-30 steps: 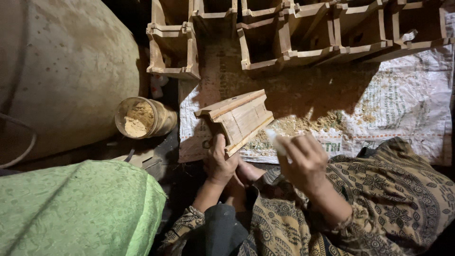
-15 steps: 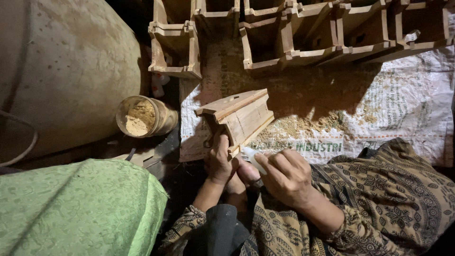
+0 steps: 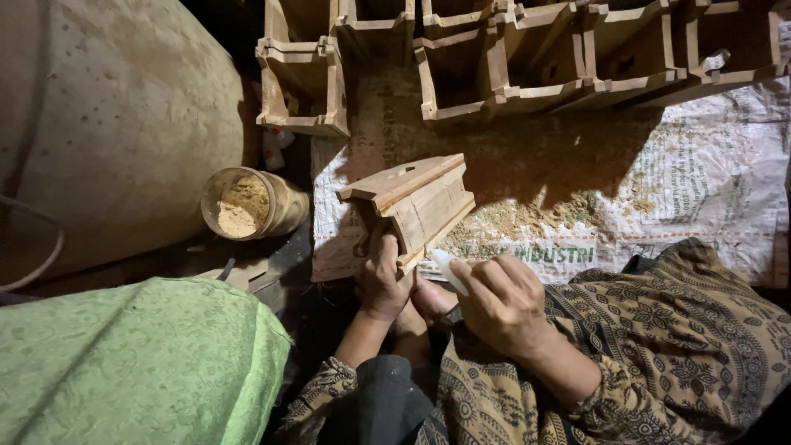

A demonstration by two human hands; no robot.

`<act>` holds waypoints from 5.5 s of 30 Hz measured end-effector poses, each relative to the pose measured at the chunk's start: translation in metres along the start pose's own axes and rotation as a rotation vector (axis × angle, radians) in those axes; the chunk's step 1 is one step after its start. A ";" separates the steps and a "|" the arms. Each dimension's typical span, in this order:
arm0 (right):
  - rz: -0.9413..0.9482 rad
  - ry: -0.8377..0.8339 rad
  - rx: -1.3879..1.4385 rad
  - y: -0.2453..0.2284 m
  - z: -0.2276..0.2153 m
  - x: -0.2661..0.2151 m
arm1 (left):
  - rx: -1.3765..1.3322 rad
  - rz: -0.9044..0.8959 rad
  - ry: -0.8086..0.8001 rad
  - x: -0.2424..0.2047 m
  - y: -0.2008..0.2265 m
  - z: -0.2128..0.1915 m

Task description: The person applies glue to the edges of wooden components and joins them together to assemble small wooden structures.

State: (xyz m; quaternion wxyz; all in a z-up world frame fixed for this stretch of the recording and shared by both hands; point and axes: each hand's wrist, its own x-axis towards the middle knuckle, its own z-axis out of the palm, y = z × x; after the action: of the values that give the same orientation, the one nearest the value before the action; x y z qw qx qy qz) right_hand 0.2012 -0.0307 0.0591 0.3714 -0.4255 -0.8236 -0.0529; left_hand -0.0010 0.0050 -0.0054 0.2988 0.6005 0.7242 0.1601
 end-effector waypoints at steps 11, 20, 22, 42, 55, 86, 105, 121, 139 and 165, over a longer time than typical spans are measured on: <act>0.039 -0.001 0.026 -0.004 0.003 -0.005 | -0.032 0.012 0.030 -0.008 0.014 -0.013; 0.497 0.064 0.113 0.077 -0.029 -0.024 | -0.098 0.558 0.244 -0.002 -0.003 -0.029; 0.593 0.102 0.162 0.097 -0.043 -0.035 | -0.032 0.650 0.219 -0.004 0.014 -0.045; 1.211 0.321 -0.429 0.289 -0.004 -0.193 | 0.444 0.711 0.164 0.026 0.039 -0.081; 1.018 0.175 -0.623 0.322 0.032 -0.235 | -1.505 -0.865 0.055 0.045 -0.016 -0.055; 1.159 0.072 1.088 0.042 0.053 0.015 | -1.347 -0.353 -0.008 0.000 0.041 -0.050; 0.259 -0.069 -0.734 0.163 0.089 -0.096 | -1.400 -0.402 0.423 -0.003 0.038 -0.044; 0.447 -0.096 -0.776 0.289 0.120 -0.205 | -1.258 -0.189 0.151 -0.004 0.087 -0.046; 0.783 -0.095 0.378 0.154 0.043 -0.076 | -1.322 -0.150 0.099 0.006 0.051 -0.028; 1.099 -0.257 1.191 0.104 0.028 -0.024 | -1.247 -0.059 -0.026 0.020 -0.073 0.041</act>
State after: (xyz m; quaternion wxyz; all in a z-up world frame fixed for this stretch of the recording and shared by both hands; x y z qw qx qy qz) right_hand 0.2713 0.0303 -0.0007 0.4109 -0.5025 -0.4235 0.6320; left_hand -0.0338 0.0022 -0.0849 0.6060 0.2948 0.5073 0.5371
